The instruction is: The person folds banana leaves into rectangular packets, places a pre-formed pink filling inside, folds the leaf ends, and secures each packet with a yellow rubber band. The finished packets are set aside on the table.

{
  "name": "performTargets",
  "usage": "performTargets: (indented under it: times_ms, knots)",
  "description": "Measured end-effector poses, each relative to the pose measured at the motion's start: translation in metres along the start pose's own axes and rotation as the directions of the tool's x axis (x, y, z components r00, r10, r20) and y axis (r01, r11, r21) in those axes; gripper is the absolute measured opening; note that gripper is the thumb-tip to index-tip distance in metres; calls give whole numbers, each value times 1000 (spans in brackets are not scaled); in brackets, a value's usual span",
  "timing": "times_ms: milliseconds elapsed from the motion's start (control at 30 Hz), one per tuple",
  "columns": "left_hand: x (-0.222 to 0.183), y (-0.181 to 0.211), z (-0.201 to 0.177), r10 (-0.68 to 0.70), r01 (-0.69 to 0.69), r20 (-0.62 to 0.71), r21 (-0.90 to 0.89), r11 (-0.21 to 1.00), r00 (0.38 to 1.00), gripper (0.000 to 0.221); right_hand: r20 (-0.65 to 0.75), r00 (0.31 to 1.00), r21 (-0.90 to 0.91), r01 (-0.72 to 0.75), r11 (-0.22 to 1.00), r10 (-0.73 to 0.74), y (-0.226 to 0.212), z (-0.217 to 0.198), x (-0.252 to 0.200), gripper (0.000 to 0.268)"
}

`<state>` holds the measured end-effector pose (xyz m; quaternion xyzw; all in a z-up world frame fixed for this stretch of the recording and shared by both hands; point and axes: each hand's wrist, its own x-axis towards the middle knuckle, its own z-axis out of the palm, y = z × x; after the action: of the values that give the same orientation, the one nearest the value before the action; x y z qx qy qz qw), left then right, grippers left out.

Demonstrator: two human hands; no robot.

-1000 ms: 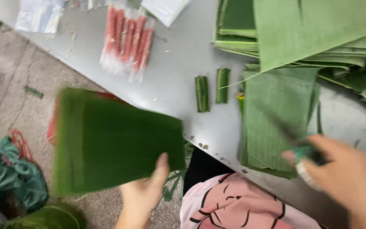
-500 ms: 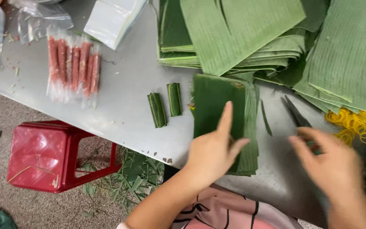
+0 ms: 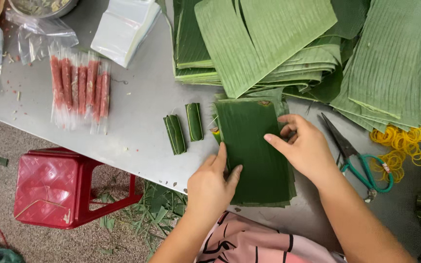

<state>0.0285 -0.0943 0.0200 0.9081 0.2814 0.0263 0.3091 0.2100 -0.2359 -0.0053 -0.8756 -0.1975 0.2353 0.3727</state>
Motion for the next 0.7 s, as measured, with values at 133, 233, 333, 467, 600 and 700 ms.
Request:
performTargets:
  times_ms: [133, 233, 333, 467, 600, 700]
  knots:
    - [2, 2, 3, 35, -36, 36, 15, 999, 999, 71, 15, 999, -115, 30, 993, -29, 4, -1, 12, 50]
    - [4, 7, -2, 33, -36, 51, 61, 998, 998, 77, 39, 999, -168, -3, 986, 9, -6, -6, 14, 42]
    - [4, 19, -14, 209, -204, -71, 67, 977, 975, 88, -77, 978, -73, 186, 980, -191, -23, -18, -4, 36]
    - [-9, 35, -29, 437, -438, -117, -464, 770, 892, 97, 12, 954, 340, 277, 899, -298, -37, -27, -51, 32]
    - [-2, 34, -19, 110, -70, -7, -814, 576, 994, 70, 225, 849, 648, 236, 724, -478, -41, -29, -42, 25]
    - [15, 15, 1, -99, 68, 13, -817, 573, 995, 64, -136, 925, 242, 379, 893, -356, -52, -26, 8, 29]
